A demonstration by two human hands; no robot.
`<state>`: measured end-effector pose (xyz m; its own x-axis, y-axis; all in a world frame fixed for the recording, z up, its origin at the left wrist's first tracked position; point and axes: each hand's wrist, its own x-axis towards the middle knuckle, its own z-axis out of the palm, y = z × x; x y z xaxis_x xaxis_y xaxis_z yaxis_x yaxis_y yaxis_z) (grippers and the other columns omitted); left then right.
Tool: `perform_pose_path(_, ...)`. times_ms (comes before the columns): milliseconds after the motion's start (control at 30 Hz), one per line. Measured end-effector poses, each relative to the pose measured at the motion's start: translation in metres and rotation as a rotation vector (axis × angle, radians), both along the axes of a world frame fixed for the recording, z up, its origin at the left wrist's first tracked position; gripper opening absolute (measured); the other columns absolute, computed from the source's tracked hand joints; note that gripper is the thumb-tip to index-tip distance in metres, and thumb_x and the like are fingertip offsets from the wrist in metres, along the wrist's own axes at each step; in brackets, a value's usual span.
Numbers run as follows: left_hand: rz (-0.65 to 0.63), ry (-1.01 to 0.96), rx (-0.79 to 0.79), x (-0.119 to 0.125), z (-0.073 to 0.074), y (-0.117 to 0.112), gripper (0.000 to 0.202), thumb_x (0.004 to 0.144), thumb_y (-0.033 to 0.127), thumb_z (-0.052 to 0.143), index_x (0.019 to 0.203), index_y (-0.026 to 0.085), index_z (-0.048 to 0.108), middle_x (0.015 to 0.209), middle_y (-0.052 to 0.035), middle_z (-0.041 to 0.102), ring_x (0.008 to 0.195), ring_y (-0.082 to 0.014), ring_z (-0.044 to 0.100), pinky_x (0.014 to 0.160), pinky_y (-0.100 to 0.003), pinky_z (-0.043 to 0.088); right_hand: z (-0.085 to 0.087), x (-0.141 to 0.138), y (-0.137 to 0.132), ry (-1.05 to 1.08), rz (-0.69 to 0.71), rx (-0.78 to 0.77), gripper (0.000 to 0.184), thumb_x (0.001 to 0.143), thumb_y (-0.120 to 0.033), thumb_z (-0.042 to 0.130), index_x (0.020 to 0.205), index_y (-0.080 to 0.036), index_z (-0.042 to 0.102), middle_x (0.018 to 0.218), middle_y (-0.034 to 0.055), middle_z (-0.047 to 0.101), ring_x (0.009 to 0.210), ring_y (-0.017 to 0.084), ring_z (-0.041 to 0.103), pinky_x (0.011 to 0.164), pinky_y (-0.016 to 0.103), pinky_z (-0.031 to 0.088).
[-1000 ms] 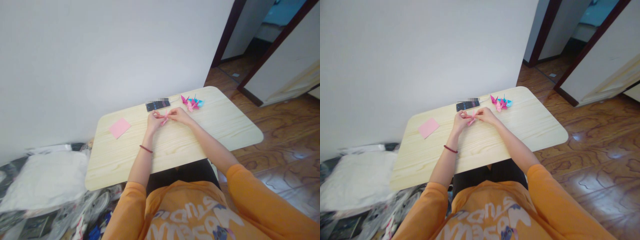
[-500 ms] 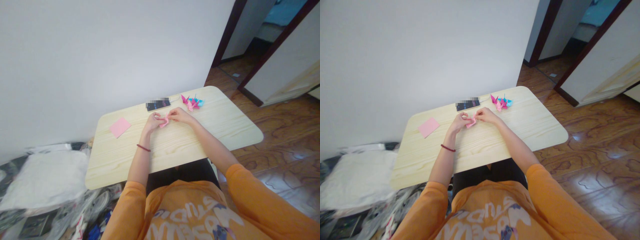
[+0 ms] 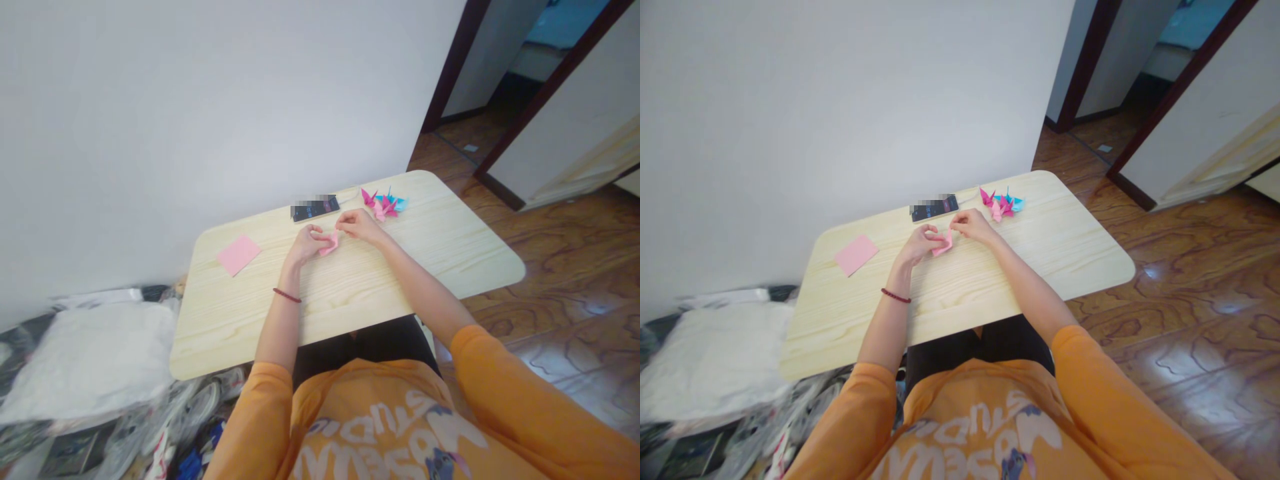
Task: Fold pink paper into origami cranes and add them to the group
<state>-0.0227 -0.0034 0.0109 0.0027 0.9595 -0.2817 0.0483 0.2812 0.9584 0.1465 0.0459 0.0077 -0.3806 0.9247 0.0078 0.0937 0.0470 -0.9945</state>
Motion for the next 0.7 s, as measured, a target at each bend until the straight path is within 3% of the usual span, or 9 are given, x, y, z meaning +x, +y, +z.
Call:
perform_pose_path(300, 0.02, -0.025, -0.021, 0.002, 0.0, 0.001, 0.046, 0.052, 0.005, 0.077, 0.081, 0.019, 0.045, 0.065, -0.0003, 0.066, 0.055, -0.0148, 0.062, 0.056, -0.025, 0.043, 0.002, 0.001, 0.003, 0.041, -0.124, -0.008, 0.01, 0.068, -0.021, 0.065, 0.063, -0.013, 0.062, 0.043, -0.0048, 0.048, 0.035, 0.005, 0.037, 0.036, 0.021, 0.025)
perform_pose_path(500, 0.188, -0.116, 0.167, 0.003, -0.005, 0.007, 0.042, 0.052, 0.011, 0.078, 0.075, 0.019, 0.044, 0.065, 0.002, 0.064, 0.058, -0.0122, 0.062, 0.058, -0.023, 0.045, -0.003, -0.006, -0.003, 0.059, -0.02, -0.021, 0.016, 0.068, -0.028, 0.07, 0.064, -0.013, 0.064, 0.047, -0.0032, 0.054, 0.038, 0.005, 0.042, 0.038, 0.019, 0.03)
perform_pose_path(700, 0.237, -0.093, 0.272, 0.004, -0.011, 0.011, 0.041, 0.049, 0.014, 0.081, 0.071, 0.018, 0.047, 0.063, 0.0021, 0.065, 0.057, -0.0111, 0.062, 0.057, -0.022, 0.047, -0.006, -0.01, -0.004, 0.05, -0.013, -0.024, 0.012, 0.067, -0.023, 0.071, 0.064, -0.013, 0.064, 0.046, -0.0033, 0.055, 0.039, 0.006, 0.046, 0.04, 0.019, 0.036)
